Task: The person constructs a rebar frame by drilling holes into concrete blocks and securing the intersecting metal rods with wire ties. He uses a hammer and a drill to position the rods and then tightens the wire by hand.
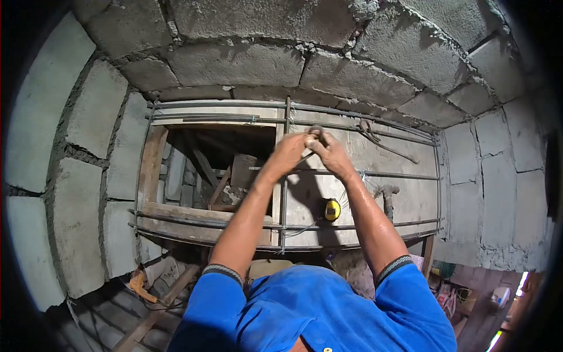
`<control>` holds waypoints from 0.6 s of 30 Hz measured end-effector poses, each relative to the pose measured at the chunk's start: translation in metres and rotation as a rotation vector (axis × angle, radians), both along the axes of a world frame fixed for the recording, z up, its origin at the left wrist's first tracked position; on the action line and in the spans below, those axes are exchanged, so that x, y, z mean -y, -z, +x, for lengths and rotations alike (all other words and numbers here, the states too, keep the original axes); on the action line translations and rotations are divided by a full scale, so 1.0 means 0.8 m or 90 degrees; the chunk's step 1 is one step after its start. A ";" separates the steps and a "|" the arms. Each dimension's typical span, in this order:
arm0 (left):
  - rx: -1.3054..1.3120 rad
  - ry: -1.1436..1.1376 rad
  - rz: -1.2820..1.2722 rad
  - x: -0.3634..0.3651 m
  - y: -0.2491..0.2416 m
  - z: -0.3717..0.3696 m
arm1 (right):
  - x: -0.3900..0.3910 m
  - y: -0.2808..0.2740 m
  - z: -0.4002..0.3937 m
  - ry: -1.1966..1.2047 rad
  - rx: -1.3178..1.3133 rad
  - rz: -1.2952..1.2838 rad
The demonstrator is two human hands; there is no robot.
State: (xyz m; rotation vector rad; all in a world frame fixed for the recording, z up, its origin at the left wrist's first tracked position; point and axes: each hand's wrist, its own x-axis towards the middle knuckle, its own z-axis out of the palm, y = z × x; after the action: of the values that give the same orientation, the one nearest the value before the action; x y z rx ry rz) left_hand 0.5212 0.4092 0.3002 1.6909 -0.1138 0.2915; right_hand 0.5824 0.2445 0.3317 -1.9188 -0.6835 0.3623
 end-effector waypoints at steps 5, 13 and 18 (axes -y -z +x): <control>-0.219 -0.239 0.250 -0.064 0.038 -0.050 | -0.043 -0.046 -0.001 -0.100 -0.055 -0.039; -0.522 0.004 0.429 -0.042 0.093 -0.047 | -0.050 -0.020 0.015 -0.020 -0.110 -0.037; -0.543 0.116 0.338 -0.046 0.076 -0.030 | -0.037 0.022 0.017 0.176 -0.224 0.134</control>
State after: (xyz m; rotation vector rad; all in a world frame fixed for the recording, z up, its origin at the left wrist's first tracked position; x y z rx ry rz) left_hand 0.4968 0.4458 0.2391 2.1736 0.3151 -0.6580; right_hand 0.5964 0.2742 0.3143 -1.6652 -0.2121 0.4213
